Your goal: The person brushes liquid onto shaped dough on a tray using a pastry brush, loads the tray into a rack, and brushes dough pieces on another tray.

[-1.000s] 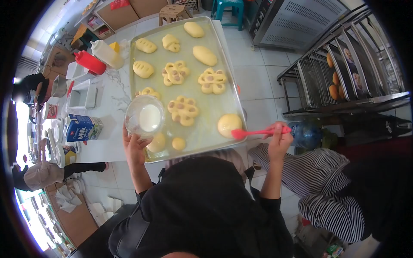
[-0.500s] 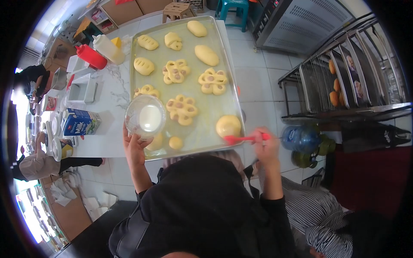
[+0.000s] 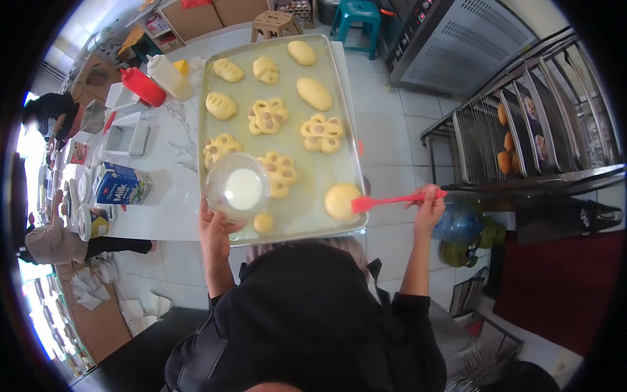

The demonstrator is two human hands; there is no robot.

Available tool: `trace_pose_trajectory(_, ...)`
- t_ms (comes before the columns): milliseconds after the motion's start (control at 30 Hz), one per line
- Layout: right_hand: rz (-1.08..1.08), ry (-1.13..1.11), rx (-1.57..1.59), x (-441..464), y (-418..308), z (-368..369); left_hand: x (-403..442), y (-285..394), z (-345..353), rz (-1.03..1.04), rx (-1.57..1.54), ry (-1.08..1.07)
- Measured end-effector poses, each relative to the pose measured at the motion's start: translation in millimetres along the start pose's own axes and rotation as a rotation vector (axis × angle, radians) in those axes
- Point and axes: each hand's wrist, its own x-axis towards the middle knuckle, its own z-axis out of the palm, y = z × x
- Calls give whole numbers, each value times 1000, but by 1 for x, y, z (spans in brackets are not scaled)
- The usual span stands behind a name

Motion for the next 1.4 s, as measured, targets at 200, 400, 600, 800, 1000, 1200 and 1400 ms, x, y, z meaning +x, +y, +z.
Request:
trace_pose_trajectory(200, 97, 182, 128, 2, -4, 26, -2, -2, 8, -10, -4, -47)
trace_pose_trajectory(400, 29, 153, -32, 18, -8, 28, 0, -3, 12, -3, -5, -71)
trace_pose_trajectory(600, 130, 42, -57, 9, -8, 73, -1, -3, 17, -18, -6, -82)
trace_pose_trajectory(800, 71, 201, -137, 15, -9, 49, -3, -1, 18, -31, 15, -93)
trace_pose_trajectory(1000, 178, 180, -217, -1, -37, 16, -1, -2, 20, -29, 15, -73)
trace_pose_trajectory(1200, -178, 122, -174, -10, -47, 32, 4, -4, 24, -33, 20, -116)
trace_pose_trajectory(1400, -707, -597, -554, -35, -62, 41, 5, -5, 24, -31, 13, -134)
